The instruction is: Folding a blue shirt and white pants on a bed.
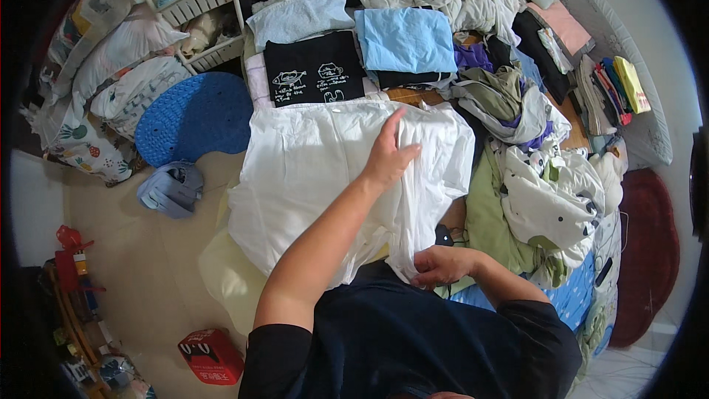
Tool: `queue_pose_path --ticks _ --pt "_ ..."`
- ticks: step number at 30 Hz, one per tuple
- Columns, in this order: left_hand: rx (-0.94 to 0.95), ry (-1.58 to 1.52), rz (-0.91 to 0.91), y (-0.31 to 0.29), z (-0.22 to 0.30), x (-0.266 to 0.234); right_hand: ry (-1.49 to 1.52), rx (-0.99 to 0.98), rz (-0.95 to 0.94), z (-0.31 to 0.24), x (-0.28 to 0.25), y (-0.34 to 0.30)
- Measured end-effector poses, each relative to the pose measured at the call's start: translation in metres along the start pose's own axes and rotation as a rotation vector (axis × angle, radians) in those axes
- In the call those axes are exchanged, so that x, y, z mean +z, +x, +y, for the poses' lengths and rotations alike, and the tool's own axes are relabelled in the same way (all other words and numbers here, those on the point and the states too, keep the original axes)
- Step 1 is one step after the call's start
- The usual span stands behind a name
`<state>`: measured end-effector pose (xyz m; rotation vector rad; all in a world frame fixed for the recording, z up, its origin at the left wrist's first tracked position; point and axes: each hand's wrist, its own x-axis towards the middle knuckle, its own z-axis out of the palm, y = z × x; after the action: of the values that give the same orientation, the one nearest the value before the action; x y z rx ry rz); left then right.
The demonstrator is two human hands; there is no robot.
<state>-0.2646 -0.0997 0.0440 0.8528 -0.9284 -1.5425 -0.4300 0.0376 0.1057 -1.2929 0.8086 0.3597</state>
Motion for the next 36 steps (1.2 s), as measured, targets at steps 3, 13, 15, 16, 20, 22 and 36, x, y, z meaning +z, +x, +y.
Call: queue_pose_path --ticks 3,13,15,16,20,22,36 --pt "0.13 0.129 -0.223 0.014 0.004 -0.029 0.004 -0.004 -0.003 -0.004 -0.003 0.009" --pt "-0.335 0.399 0.252 -0.08 -0.061 -0.119 -0.111 0.039 -0.167 -0.007 -0.011 0.095" --pt "-0.433 0.42 0.203 -0.098 -0.049 -0.105 -0.104 0.004 -0.222 -0.012 -0.023 0.096" --pt "-0.519 0.431 0.155 -0.103 -0.04 -0.099 -0.117 -0.046 -0.267 -0.015 -0.03 0.094" --pt "-0.793 -0.075 0.096 -0.125 -0.004 -0.08 0.005 -0.121 -0.215 -0.027 -0.062 0.075" --pt "-0.781 -0.216 0.074 -0.141 0.007 -0.072 0.105 -0.132 -0.141 -0.028 -0.069 0.068" --pt "-0.495 -0.164 0.074 -0.173 0.037 -0.063 0.372 -0.098 -0.126 -0.006 -0.052 0.066"
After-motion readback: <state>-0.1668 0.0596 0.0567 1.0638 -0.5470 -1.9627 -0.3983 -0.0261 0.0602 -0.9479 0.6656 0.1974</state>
